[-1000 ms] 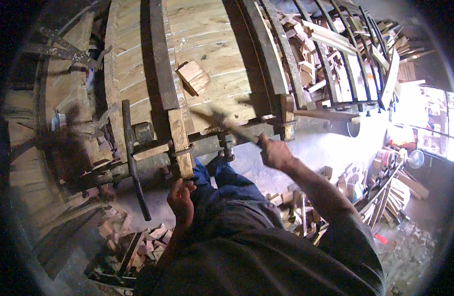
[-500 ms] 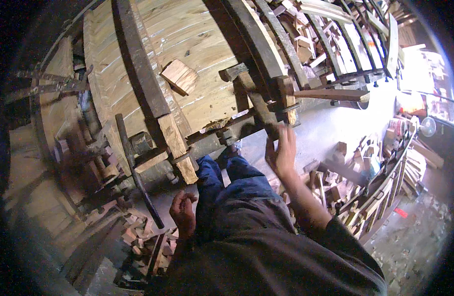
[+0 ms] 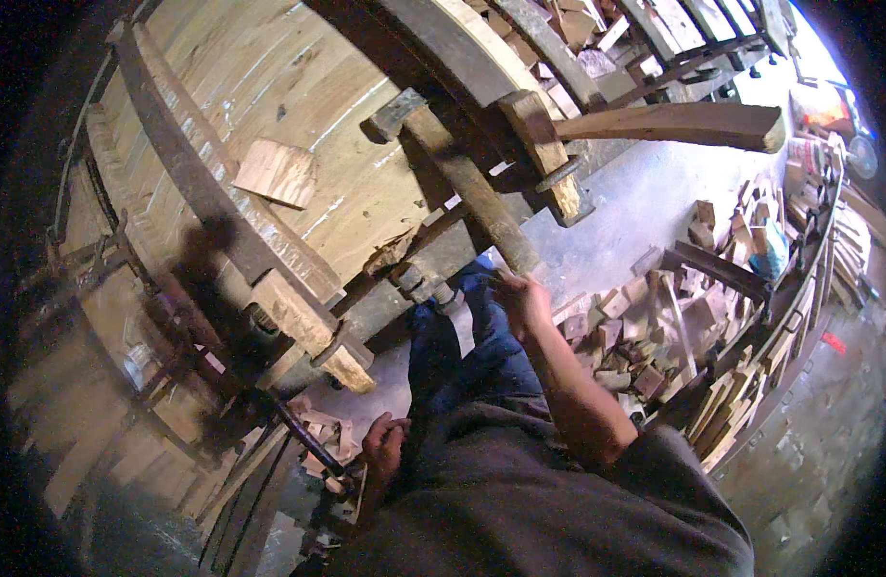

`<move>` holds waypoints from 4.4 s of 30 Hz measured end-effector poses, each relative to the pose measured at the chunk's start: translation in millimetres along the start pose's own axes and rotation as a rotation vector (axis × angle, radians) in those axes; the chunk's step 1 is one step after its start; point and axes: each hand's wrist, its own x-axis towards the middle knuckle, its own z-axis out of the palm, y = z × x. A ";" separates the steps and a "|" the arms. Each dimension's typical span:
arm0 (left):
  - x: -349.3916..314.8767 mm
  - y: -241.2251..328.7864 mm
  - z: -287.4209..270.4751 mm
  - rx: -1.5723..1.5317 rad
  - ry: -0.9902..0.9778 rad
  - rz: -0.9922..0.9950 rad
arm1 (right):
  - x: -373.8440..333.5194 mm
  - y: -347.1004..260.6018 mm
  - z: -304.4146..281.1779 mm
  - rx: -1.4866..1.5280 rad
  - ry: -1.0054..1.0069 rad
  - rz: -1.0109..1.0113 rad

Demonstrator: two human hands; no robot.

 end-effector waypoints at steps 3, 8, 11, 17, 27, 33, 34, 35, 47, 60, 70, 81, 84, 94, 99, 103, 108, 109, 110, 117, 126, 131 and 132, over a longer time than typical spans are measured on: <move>-0.8 -2.7 -7.9 0.075 -0.023 0.040 | 109.9 38.4 7.6 0.331 -0.358 0.276; -3.2 -18.1 -38.7 0.285 -0.088 -0.022 | 146.4 54.4 61.5 0.424 -0.294 0.258; -4.2 -29.1 -35.9 0.176 -0.013 -0.259 | 144.7 59.0 68.4 0.428 -0.273 0.250; -12.5 -26.0 -18.6 0.420 0.054 -0.002 | 140.2 65.8 74.0 0.391 -0.241 0.237; -66.7 -28.5 -23.1 0.256 0.495 0.101 | 116.4 78.8 94.8 0.279 -0.155 0.267; -63.1 31.4 -52.3 0.184 0.923 0.436 | 94.3 61.3 82.4 0.004 -0.120 0.220; -52.4 41.4 -57.9 0.268 0.922 0.480 | 83.0 52.7 74.0 -0.141 -0.122 0.195; -40.9 45.6 -68.3 0.258 0.853 0.424 | 67.9 43.6 68.1 -0.360 -0.133 0.142; 6.3 76.7 -136.5 -0.263 0.132 0.221 | -67.7 69.2 -8.7 -0.615 -0.194 -0.059; -76.5 84.1 -156.7 0.971 0.386 1.371 | -295.1 65.1 225.4 0.150 -0.702 -0.178; 12.0 19.7 -66.7 0.984 -0.344 0.480 | -167.5 93.0 40.3 0.531 -0.313 0.018; 113.5 -45.0 -9.8 1.015 -0.216 0.204 | -75.1 65.4 8.6 0.337 -0.453 0.140; 136.3 -56.2 -1.3 1.028 -0.122 0.144 | -63.7 60.4 6.6 0.296 -0.471 0.134; 208.1 -81.6 51.7 0.948 -0.069 0.290 | -59.8 47.8 -9.0 -0.280 -0.408 -0.031; 266.0 -85.0 103.3 0.784 -0.146 0.508 | -72.4 34.9 3.9 -0.634 -0.289 -0.233; 327.8 -136.0 144.4 0.624 -0.159 0.712 | -87.8 32.2 32.3 -0.862 -0.128 -0.344; 345.9 -141.9 137.0 0.421 -0.306 0.682 | -83.2 45.2 21.2 -0.803 -0.117 -0.348; 347.9 -141.7 132.9 0.352 -0.339 0.672 | -83.5 40.4 24.8 -0.747 -0.139 -0.284; 345.7 -144.1 123.9 0.265 -0.365 0.655 | -82.9 33.7 28.6 -0.692 -0.163 -0.219; 233.3 -157.4 13.3 0.720 -0.061 0.769 | -73.4 44.0 5.9 -0.683 -0.117 -0.151; 25.2 -16.5 -57.4 0.426 -0.090 0.435 | -89.1 40.1 29.1 -0.071 0.006 0.189; -10.5 1.3 -46.5 0.300 0.066 0.695 | -165.2 50.4 73.0 -1.592 0.304 -0.969; -9.8 -1.4 -39.6 0.274 0.159 0.804 | -167.7 50.4 76.7 -1.636 -0.133 -1.125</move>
